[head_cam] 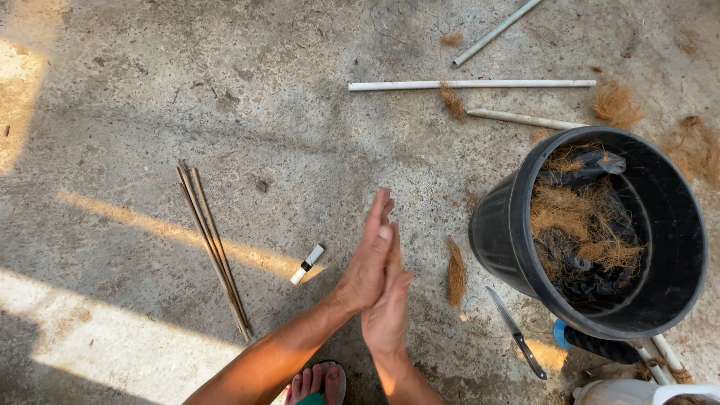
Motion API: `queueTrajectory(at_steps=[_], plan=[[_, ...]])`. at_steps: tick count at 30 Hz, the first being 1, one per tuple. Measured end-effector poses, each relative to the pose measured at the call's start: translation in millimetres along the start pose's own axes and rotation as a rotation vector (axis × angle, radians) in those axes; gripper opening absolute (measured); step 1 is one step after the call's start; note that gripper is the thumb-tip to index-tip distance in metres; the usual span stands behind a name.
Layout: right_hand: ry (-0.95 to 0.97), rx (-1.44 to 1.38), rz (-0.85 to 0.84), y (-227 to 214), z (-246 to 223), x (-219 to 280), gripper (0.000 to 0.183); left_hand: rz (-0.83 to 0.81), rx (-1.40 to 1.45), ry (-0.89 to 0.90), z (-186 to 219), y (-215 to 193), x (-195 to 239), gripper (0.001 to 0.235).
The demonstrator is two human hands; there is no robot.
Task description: The person wraps black tape around the end of a white PVC pipe, then uses a knife to cut the tape. They gather coconut coir from a bucket and attach it to the taped end of the pipe, forming a broom head. The person continues to gather and attach more coir to the pipe.
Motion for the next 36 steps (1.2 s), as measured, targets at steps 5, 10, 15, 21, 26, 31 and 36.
queueTrajectory(at_steps=[5, 10, 15, 21, 26, 31, 36], plan=[[0.018, 0.028, 0.144, -22, -27, -57, 0.094, -0.186, -0.334, 0.026, 19, 28, 35, 0.106], [0.003, 0.177, 0.065, -20, -42, -66, 0.1, -0.238, -0.07, 0.071, 30, 34, 15, 0.106], [0.047, 0.033, -0.046, 12, -25, -34, 0.103, -0.104, 0.03, -0.081, 32, 0, -24, 0.109], [-0.099, 0.433, 0.091, -24, -42, -97, 0.104, -0.244, -0.151, -0.033, 8, 32, 27, 0.107], [-0.01, 0.39, 0.01, 2, -37, -52, 0.101, -0.207, -0.022, -0.117, 6, 15, -11, 0.104], [-0.045, 0.17, -0.057, 13, -14, -32, 0.1, -0.128, -0.001, -0.043, 5, -1, -8, 0.099], [-0.187, 0.431, 0.146, -36, -31, -110, 0.106, -0.195, -0.068, -0.13, -6, 24, 27, 0.086]])
Point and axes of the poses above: each hand's wrist, its own x-axis away from the middle knuckle, its own y-axis out of the palm, z = x × y, the point moved 2 cm from there along -x, towards the middle knuckle, and after that the axes turned 15 degrees about -y, right-handed, at the moved point
